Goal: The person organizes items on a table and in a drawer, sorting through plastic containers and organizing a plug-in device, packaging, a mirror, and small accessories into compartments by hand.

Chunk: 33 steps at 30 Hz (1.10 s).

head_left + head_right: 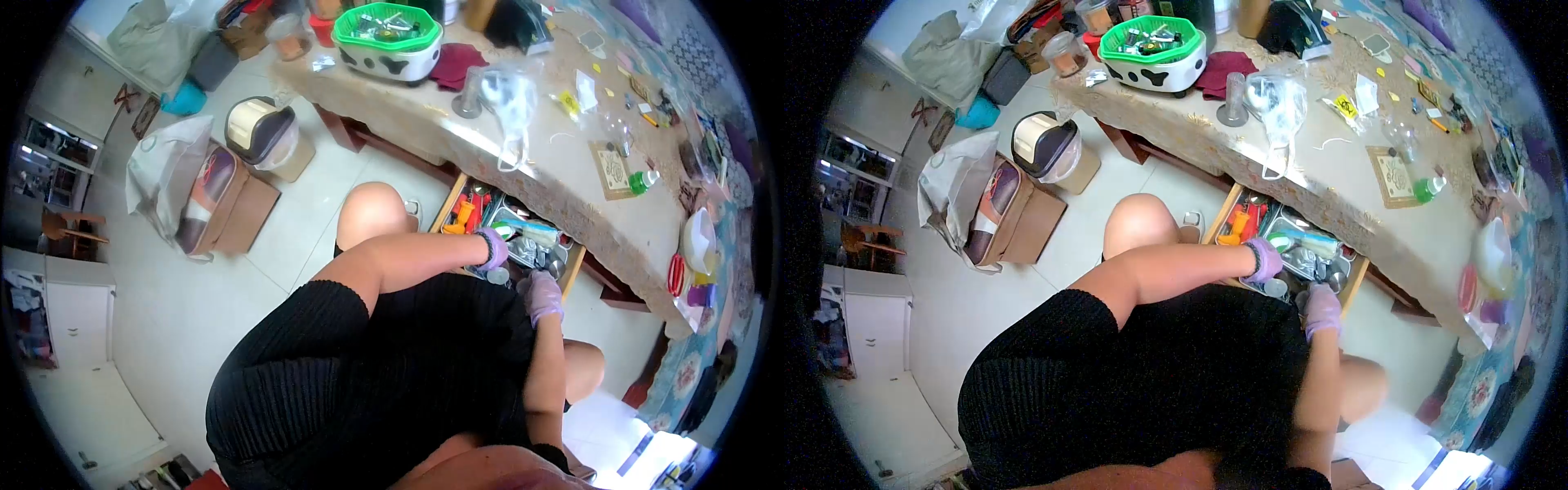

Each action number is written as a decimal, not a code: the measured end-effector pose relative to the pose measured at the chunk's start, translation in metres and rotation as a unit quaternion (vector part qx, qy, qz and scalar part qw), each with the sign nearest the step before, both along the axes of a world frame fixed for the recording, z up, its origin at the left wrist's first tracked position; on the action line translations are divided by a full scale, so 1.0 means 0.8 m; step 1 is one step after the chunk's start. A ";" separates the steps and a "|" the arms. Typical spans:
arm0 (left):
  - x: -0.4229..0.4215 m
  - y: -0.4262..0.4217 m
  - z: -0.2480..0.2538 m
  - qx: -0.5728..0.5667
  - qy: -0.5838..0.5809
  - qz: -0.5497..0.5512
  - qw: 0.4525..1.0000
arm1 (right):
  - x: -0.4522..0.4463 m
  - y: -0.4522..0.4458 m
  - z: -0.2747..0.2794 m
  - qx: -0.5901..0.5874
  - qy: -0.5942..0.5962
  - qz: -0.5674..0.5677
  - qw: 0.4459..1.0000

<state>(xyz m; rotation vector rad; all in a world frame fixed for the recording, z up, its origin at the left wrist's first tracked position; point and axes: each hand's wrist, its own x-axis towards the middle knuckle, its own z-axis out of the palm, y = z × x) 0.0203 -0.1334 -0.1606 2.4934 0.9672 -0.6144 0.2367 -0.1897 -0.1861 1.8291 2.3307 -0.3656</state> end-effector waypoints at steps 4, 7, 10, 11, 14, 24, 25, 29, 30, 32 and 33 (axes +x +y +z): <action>0.003 -0.004 0.012 0.014 -0.016 -0.006 1.000 | 0.020 -0.005 -0.018 0.027 -0.026 0.005 0.999; 0.002 -0.001 0.049 0.010 -0.021 -0.013 1.000 | -0.021 -0.008 0.071 -0.053 -0.016 -0.116 0.992; -0.001 0.001 0.082 0.021 -0.051 0.016 0.998 | -0.030 -0.010 0.109 -0.079 0.022 -0.146 0.986; -0.006 0.002 0.101 0.008 -0.058 0.008 0.998 | -0.033 -0.011 0.119 -0.074 0.021 -0.144 0.987; -0.044 0.013 0.179 -0.006 -0.095 0.027 0.995 | -0.041 -0.013 0.133 -0.116 0.119 -0.148 0.975; -0.398 0.087 0.273 0.533 -0.363 0.368 0.670 | -0.041 -0.001 0.104 -0.105 0.192 -0.055 0.974; -0.414 0.092 0.270 0.506 -0.370 0.322 0.709 | -0.048 0.005 0.112 -0.105 0.194 -0.054 0.974; -0.432 0.096 0.270 0.458 -0.293 0.327 0.773 | -0.088 0.036 0.173 0.016 0.258 0.036 0.965; -0.436 0.100 0.266 0.442 -0.307 0.323 0.778 | -0.102 0.045 0.189 0.047 0.292 0.045 0.954; -0.446 0.108 0.264 0.424 -0.324 0.318 0.784 | -0.130 0.056 0.222 0.030 0.283 0.053 0.957; -0.452 0.111 0.269 0.372 -0.350 0.328 0.794 | -0.141 0.059 0.232 0.020 0.275 0.083 0.958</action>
